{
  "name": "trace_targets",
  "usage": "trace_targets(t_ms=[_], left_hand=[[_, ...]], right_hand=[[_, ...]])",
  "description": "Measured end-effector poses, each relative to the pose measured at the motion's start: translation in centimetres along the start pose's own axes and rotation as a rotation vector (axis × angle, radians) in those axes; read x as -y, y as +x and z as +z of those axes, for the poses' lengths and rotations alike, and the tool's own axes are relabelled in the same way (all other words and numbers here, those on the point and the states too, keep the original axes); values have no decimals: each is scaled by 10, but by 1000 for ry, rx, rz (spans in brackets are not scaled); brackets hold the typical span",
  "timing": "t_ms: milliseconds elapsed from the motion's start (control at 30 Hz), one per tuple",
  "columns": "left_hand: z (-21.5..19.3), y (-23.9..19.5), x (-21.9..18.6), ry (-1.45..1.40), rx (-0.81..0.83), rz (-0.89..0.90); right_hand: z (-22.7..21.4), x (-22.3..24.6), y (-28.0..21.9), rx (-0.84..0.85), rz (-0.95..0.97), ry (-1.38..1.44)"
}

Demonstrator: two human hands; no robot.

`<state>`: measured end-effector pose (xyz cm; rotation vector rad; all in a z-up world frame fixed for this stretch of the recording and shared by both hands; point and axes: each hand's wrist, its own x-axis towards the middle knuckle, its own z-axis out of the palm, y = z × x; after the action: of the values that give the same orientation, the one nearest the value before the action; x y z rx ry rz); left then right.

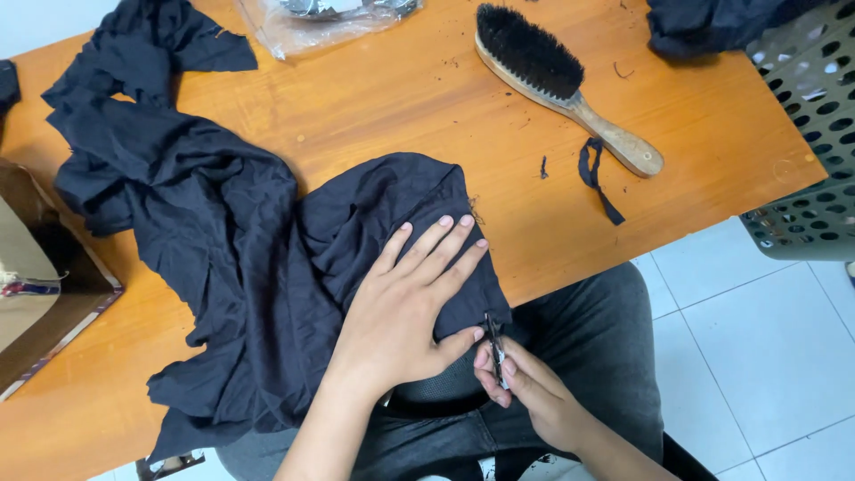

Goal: The person is using scissors to cut and trim pieces of black fabric on a wooden workbench.

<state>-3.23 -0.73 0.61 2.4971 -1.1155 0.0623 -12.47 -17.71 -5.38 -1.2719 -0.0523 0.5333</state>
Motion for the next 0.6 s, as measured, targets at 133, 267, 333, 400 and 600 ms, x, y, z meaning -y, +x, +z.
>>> trace_targets(t_ms=[133,267,333,400,600], left_hand=[[-3,0,-4,-21,0,-23],[-7,0,-5,-132,-13,-41],[-6,2,-5,-174,-13,-43],[-2,5,-6,-172,-142,-105],[-6,40,5,-112,11,271]], right_hand=[[0,3,-5,-23,78,78],[5,24,-12,-148,270,46],[5,29,-15,-174,375,57],[3,29,-16,-151,305,47],[0,29,-16,-193,399,44]])
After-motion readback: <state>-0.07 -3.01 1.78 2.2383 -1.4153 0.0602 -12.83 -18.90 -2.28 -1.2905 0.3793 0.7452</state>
